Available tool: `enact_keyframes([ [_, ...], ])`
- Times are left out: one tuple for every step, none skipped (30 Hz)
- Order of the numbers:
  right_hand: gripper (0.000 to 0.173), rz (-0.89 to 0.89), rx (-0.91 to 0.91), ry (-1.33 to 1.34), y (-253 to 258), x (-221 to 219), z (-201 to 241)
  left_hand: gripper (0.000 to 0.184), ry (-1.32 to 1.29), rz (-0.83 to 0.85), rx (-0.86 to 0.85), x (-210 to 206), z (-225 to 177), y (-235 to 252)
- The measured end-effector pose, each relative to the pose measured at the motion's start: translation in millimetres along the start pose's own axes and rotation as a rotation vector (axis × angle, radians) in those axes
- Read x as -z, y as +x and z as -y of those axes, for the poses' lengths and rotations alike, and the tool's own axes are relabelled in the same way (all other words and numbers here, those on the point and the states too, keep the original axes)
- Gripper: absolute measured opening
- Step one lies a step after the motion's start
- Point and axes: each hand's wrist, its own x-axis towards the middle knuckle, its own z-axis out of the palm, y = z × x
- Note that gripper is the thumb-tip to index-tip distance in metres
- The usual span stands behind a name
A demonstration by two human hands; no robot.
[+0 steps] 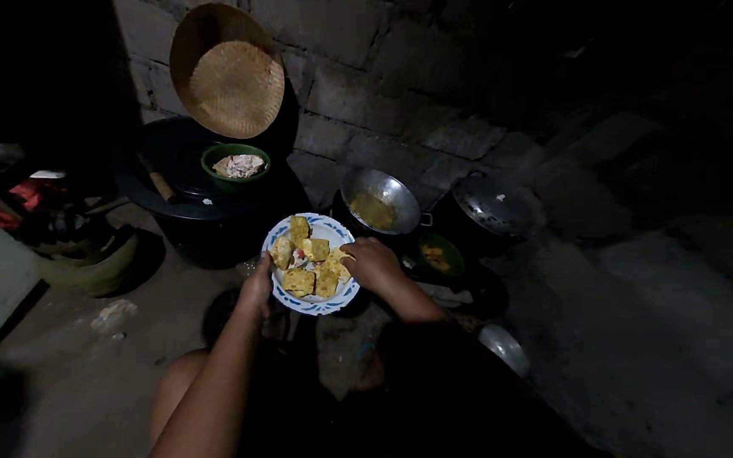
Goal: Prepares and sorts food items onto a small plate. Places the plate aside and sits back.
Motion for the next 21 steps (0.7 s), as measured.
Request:
enact_keyframes([
  [0.034,-0.010,0.018,-0.002,0.5,2.3,2.3,0.057,0.011,0.011,0.003,0.7,-0.9,-0.8],
  [0.033,-0.024,0.039,0.000,1.3,4.1,4.5,0.057,0.024,0.021,0.006,1.2,-1.1,-1.0],
  [0.033,-0.040,0.065,0.002,2.2,5.3,7.0,0.057,0.045,0.036,0.011,1.9,-0.9,-0.8],
  [0.033,-0.051,0.085,0.011,3.5,5.7,10.1,0.057,0.071,0.054,0.014,2.3,-0.7,-0.6],
  [0.034,-0.059,0.100,0.016,5.0,5.3,13.7,0.058,0.102,0.070,0.016,2.7,0.5,0.3],
  [0.035,-0.070,0.111,0.028,6.6,4.2,17.3,0.058,0.138,0.092,0.019,2.7,1.5,0.6],
  [0.037,-0.091,0.122,0.046,8.3,2.1,20.6,0.058,0.172,0.121,0.020,2.1,2.5,0.3],
  [0.041,-0.119,0.138,0.052,10.4,-0.4,23.1,0.058,0.202,0.150,0.024,1.5,3.7,0.3],
  [0.046,-0.144,0.157,0.034,13.7,-3.3,24.5,0.059,0.224,0.169,0.028,1.1,5.1,1.4],
  [0.048,-0.147,0.181,0.017,17.4,-6.2,24.6,0.059,0.240,0.183,0.034,0.5,6.1,1.9],
  [0.047,-0.137,0.207,-0.010,21.5,-10.0,23.0,0.058,0.251,0.190,0.041,0.1,7.2,2.2],
  [0.044,-0.115,0.225,-0.040,25.6,-14.1,20.4,0.058,0.256,0.193,0.049,0.1,8.2,2.7],
  [0.040,-0.090,0.233,-0.059,29.2,-17.8,17.2,0.058,0.259,0.199,0.054,0.7,9.2,3.4],
  [0.038,-0.066,0.233,-0.068,31.5,-20.3,14.6,0.057,0.263,0.197,0.053,1.4,9.9,4.1],
  [0.036,-0.047,0.226,-0.066,33.1,-22.0,11.9,0.057,0.266,0.187,0.051,0.7,8.5,3.1],
  [0.036,-0.024,0.211,-0.059,34.0,-22.1,9.2,0.056,0.273,0.172,0.052,-0.7,5.9,1.5],
  [0.037,-0.003,0.195,-0.055,35.0,-22.0,5.9,0.056,0.287,0.158,0.059,-2.3,3.0,-0.1],
  [0.038,0.016,0.184,-0.055,36.0,-21.6,2.5,0.056,0.297,0.146,0.066,-3.9,1.0,-0.9],
  [0.037,0.031,0.177,-0.057,37.4,-21.5,-1.2,0.055,0.295,0.134,0.072,-5.2,0.5,-0.6],
  [0.037,0.044,0.178,-0.061,39.0,-22.0,-5.4,0.055,0.289,0.119,0.078,-6.8,1.6,0.7],
  [0.037,0.054,0.185,-0.054,40.7,-23.2,-10.0,0.055,0.293,0.111,0.086,-8.5,2.9,2.4],
])
